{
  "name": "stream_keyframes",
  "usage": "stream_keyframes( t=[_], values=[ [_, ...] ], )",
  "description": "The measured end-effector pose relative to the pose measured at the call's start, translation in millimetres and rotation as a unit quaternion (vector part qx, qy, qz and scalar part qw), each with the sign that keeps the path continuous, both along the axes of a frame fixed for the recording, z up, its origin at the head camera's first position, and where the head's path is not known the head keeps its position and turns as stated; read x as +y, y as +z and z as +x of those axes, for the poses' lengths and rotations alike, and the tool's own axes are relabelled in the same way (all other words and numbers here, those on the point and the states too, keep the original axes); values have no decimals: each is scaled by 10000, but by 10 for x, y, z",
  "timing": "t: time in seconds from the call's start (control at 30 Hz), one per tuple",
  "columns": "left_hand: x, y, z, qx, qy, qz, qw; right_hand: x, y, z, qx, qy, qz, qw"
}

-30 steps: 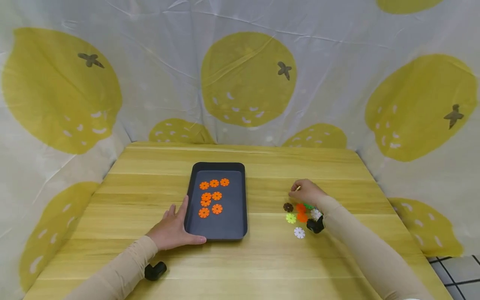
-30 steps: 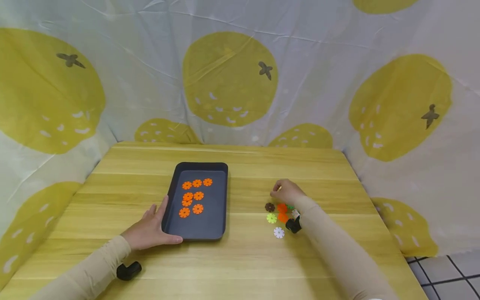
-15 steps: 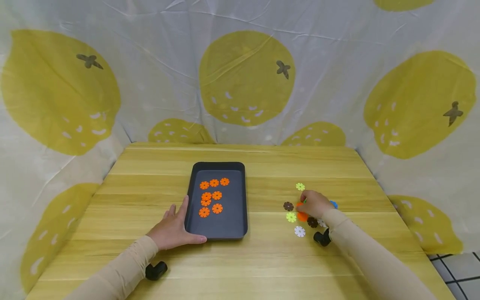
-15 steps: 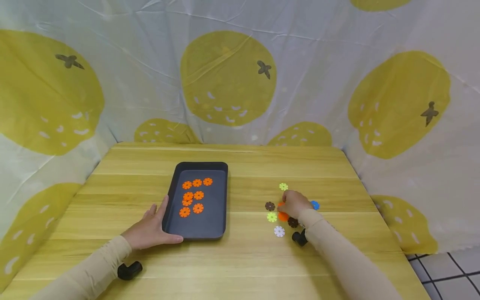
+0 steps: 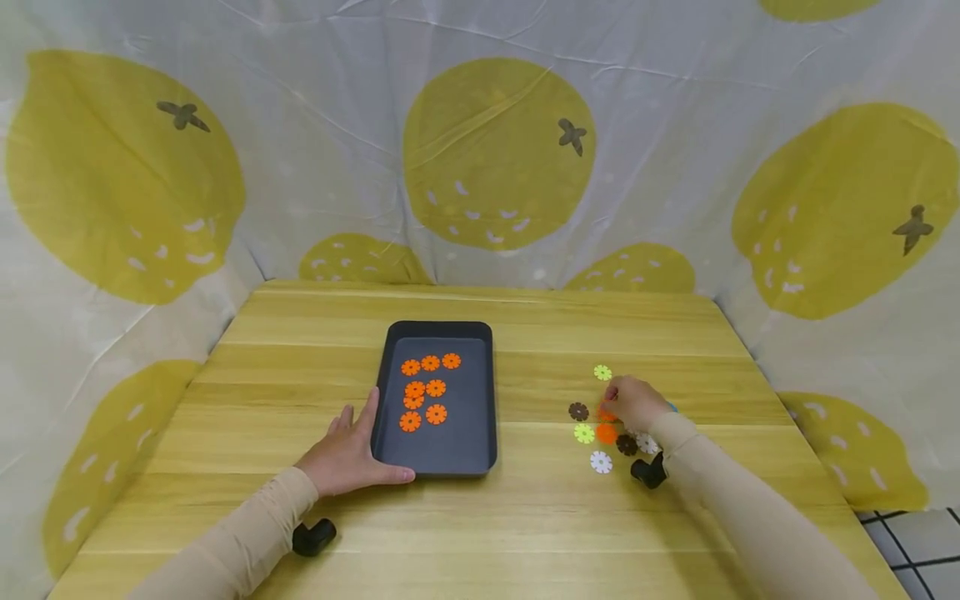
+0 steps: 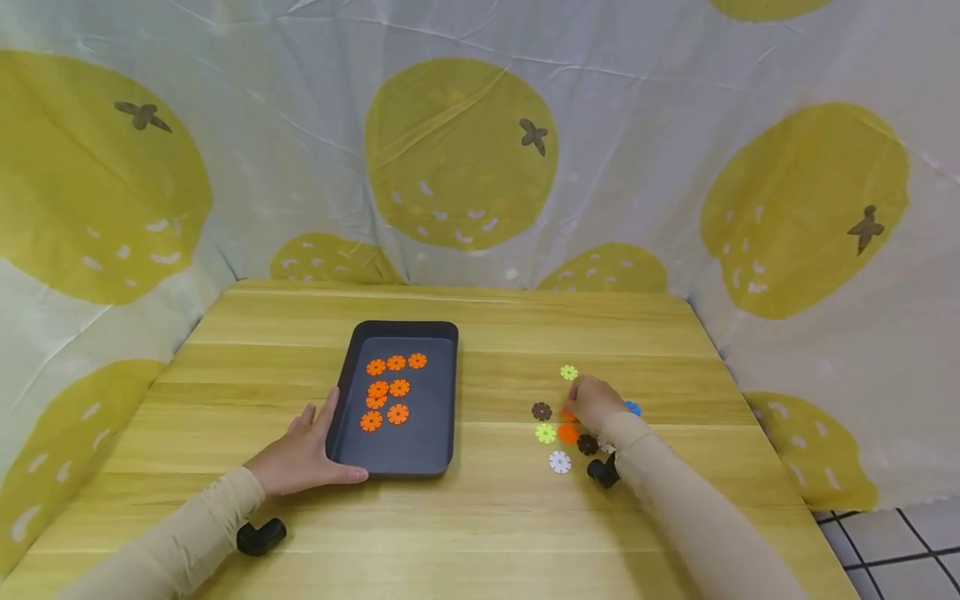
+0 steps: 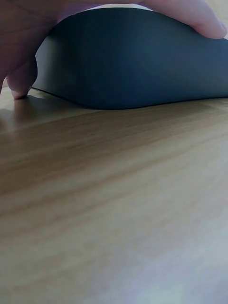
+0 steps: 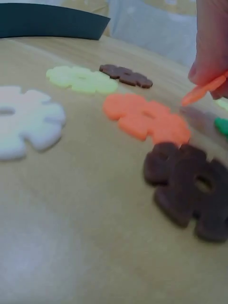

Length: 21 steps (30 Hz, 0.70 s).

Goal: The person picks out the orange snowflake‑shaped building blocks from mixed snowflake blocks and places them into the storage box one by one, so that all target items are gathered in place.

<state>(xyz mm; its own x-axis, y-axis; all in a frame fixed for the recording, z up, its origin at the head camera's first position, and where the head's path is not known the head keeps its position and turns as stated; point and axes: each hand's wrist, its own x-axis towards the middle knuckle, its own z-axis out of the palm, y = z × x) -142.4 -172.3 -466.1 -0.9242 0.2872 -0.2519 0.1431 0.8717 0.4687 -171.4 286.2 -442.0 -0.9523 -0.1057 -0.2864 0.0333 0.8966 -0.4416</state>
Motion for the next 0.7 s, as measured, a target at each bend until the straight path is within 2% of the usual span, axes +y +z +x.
stream_keyframes(
  t=[0.1,0.2,0.3,0.43,0.57,0.7],
  values=[
    [-4,-3,-2,16,9,-7,10000,-32,84,-75,255,40,-138,9996],
    [-10,-4,-3,25,20,-6,10000,-143,250,-201,594,77,-304,9977],
    [-14,-4,-1,28,39,0,10000,-368,453,-363,777,114,-485,9957],
    [-7,-4,4,36,65,19,10000,-826,660,-590,693,345,-790,9939],
    [8,2,3,68,80,18,9999,-1393,690,-756,404,660,-1183,9900],
    [23,14,5,63,80,14,9999,-1942,540,-838,66,938,-1584,9829]
  ],
)
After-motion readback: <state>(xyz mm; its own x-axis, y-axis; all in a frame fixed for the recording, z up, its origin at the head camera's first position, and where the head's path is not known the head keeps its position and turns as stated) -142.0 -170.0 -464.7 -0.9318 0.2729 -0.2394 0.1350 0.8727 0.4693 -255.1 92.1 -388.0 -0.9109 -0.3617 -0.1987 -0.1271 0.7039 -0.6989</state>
